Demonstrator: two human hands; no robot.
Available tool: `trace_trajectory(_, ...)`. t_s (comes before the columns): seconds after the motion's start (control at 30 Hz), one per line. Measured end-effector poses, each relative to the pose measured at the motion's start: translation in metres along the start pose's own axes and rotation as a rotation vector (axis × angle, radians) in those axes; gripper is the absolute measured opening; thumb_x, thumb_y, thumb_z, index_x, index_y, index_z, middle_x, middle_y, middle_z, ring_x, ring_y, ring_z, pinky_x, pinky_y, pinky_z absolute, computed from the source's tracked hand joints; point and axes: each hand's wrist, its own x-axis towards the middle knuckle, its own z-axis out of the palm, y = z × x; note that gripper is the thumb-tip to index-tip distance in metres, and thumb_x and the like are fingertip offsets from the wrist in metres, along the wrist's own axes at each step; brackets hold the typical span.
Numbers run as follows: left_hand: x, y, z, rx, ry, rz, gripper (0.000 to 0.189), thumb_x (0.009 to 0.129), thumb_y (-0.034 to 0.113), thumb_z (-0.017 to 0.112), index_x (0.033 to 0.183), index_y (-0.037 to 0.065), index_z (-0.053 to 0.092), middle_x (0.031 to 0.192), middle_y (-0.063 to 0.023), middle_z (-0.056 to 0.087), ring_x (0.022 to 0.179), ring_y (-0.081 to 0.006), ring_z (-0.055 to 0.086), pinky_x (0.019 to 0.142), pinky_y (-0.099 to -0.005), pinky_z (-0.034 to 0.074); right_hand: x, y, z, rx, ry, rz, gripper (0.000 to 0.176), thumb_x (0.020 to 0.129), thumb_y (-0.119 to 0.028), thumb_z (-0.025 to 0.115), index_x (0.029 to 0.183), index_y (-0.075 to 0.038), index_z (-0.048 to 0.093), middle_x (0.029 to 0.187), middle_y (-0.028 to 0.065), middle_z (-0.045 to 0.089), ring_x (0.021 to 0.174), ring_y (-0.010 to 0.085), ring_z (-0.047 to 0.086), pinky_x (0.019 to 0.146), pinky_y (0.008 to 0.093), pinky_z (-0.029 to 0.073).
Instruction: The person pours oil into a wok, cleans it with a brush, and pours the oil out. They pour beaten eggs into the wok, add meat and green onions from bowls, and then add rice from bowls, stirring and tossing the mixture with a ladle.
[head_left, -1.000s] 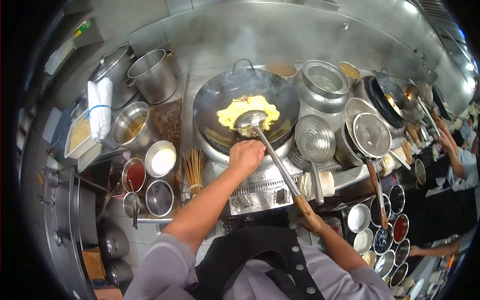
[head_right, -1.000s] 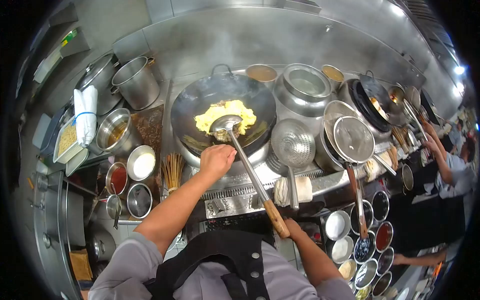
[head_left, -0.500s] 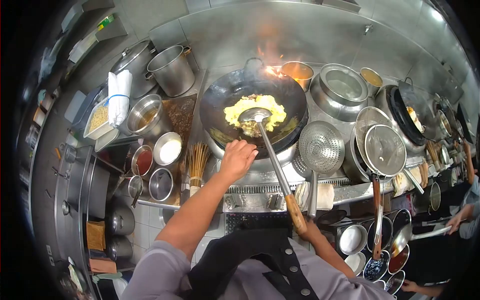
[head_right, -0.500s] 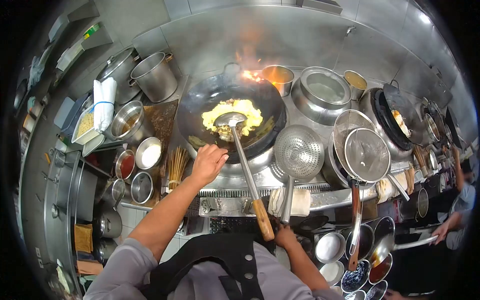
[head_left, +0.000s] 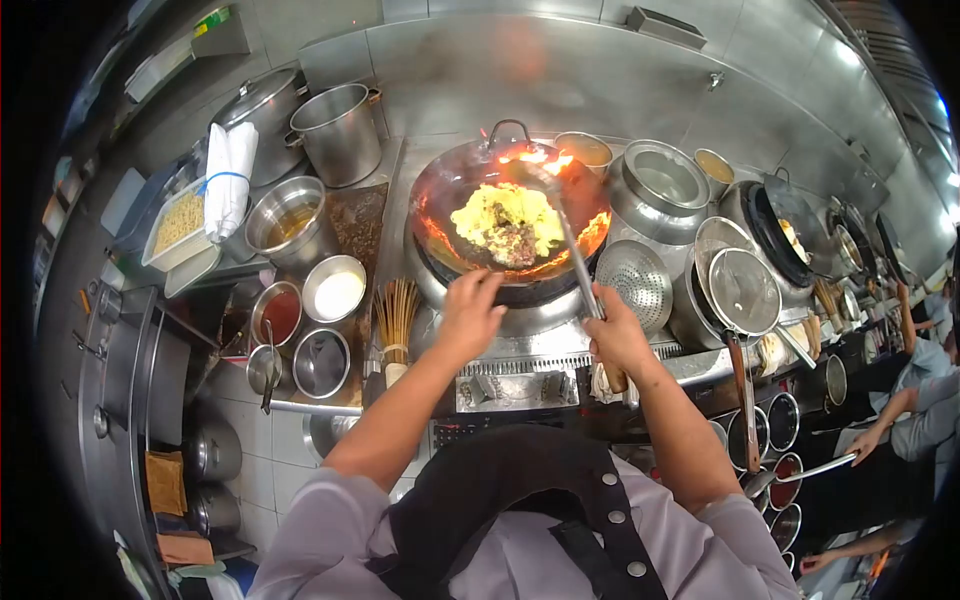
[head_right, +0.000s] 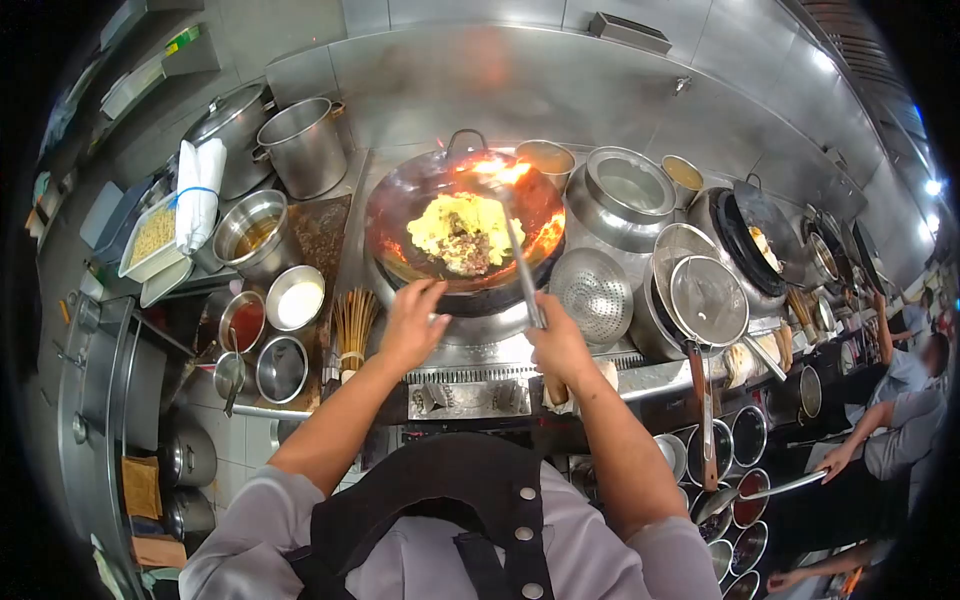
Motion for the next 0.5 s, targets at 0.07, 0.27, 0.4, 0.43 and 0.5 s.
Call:
trace_trajectory(0.07, -0.049, -0.031, -0.019, 0.204, -0.150, -0.263, 0.064, 0.085, 0.025, 0.075, 0.143, 0.011, 0.051, 0.136, -0.0207, 0.047, 0.125, -0.0431, 0.048, 0.104, -0.0507, 0.044, -0.002, 0.004, 0.015, 0.087, 0.071, 0.043, 0.061, 0.092, -0.005, 0.061, 0.148, -0.007, 0.037, 0.083, 0.0116, 0.061, 0.058, 0.0196, 0.061, 0.049, 0.0359, 0.051)
trace_trajectory(0.27, -0.148, -0.093, -0.062, 0.292, -0.625, -0.740, 0.072, 0.080, 0.022, 0.077, 0.146, 0.014, 0.049, 0.141, -0.0239, 0.043, 0.123, -0.0479, 0.051, 0.101, -0.0537, 0.049, -0.007, -0.023, 0.032, 0.830, -0.138, 0.193, 0.051, 0.097, -0.008, 0.059, 0.143, -0.007, 0.038, 0.076, 0.0070, 0.054, 0.055, 0.0134, 0.051, 0.046, 0.0303, 0.044)
trace_trajectory(0.4, -0.116, -0.077, -0.090, 0.247, -0.473, -0.653, 0.050, 0.083, 0.019, 0.075, 0.130, 0.006, 0.063, 0.129, -0.0195, 0.057, 0.119, -0.0450, 0.055, 0.102, -0.0489, 0.049, 0.017, -0.029, 0.026, 0.697, -0.225, 0.154, 0.051, 0.097, -0.008, 0.059, 0.144, -0.007, 0.038, 0.077, 0.0061, 0.055, 0.055, 0.0129, 0.051, 0.046, 0.0307, 0.046)
trace_trajectory(0.43, -0.102, -0.076, -0.082, 0.138, -0.320, -0.464, 0.046, 0.086, 0.018, 0.073, 0.129, 0.004, 0.063, 0.127, -0.0200, 0.059, 0.120, -0.0421, 0.055, 0.102, -0.0476, 0.048, 0.037, -0.026, 0.030, 0.700, -0.223, 0.157, 0.051, 0.097, -0.008, 0.059, 0.144, -0.007, 0.038, 0.077, 0.0061, 0.055, 0.055, 0.0129, 0.051, 0.046, 0.0307, 0.046)
trace_trajectory(0.5, -0.059, -0.056, -0.069, -0.029, -0.153, -0.208, 0.042, 0.090, 0.018, 0.069, 0.128, 0.001, 0.063, 0.126, -0.0199, 0.061, 0.122, -0.0376, 0.056, 0.103, -0.0455, 0.047, 0.065, -0.021, 0.048, 0.525, -0.178, 0.114, 0.050, 0.098, -0.010, 0.060, 0.143, -0.007, 0.038, 0.077, 0.0052, 0.056, 0.054, 0.0127, 0.052, 0.045, 0.0303, 0.046)
